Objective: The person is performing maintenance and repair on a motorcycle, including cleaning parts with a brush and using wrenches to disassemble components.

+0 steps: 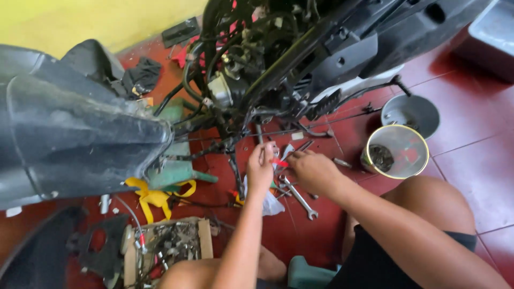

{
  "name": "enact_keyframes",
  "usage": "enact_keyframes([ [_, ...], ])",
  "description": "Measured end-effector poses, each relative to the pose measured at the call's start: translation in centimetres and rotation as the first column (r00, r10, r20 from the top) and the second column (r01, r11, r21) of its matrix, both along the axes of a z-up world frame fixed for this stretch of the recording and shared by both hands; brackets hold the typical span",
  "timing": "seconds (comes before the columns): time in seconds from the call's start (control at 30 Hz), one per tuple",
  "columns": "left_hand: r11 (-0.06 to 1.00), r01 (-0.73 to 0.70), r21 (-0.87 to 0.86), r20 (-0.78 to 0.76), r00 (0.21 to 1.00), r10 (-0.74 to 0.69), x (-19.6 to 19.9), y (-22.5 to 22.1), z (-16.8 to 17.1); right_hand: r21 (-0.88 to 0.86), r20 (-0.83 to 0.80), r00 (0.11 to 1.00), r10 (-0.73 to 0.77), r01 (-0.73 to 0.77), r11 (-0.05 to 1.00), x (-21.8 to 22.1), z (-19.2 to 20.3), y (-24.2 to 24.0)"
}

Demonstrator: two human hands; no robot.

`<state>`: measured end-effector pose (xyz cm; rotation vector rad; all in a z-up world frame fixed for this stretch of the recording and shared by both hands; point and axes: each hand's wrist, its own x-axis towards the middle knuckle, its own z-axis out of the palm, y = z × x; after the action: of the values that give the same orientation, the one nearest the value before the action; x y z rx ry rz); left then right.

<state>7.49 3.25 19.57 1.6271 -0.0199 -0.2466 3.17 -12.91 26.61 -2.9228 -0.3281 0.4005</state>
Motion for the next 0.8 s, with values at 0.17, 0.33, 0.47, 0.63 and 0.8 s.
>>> enact_keyframes([
  [0.17, 0.86, 0.357, 0.364, 0.11, 0.901, -0.42, -1.9, 3.7, 11.5, 0.093, 0.024, 0.999, 0.027, -0.029, 0.995, -2.2, 1.7, 0.1],
  [0.33, 0.711, 0.483, 0.511, 0.103, 0.786, -0.609, -3.3, 6.8, 14.4, 0.242, -0.021, 0.994, 0.11, -0.102, 0.965, -4.1, 4.1, 1.7],
  [0.47, 0.732, 0.37, 0.573, 0.265, 0.761, -0.592, -1.1, 6.4, 14.8, 0.343, -0.023, 1.0, 0.001, 0.006, 0.939, -4.7, 4.8, 1.9],
  [0.63, 0.327, 0.573, 0.751, -0.24, 0.699, -0.673, 1.7, 7.8, 17.5, 0.371, -0.153, 0.981, -0.116, 0.166, 0.914, -4.6, 1.4, 1.4],
  [0.8, 0.369, 0.596, 0.713, -0.299, 0.734, -0.61, 3.2, 11.5, 13.5, 0.276, -0.339, 0.894, -0.293, 0.392, 0.877, -5.6, -16.1, 1.1],
])
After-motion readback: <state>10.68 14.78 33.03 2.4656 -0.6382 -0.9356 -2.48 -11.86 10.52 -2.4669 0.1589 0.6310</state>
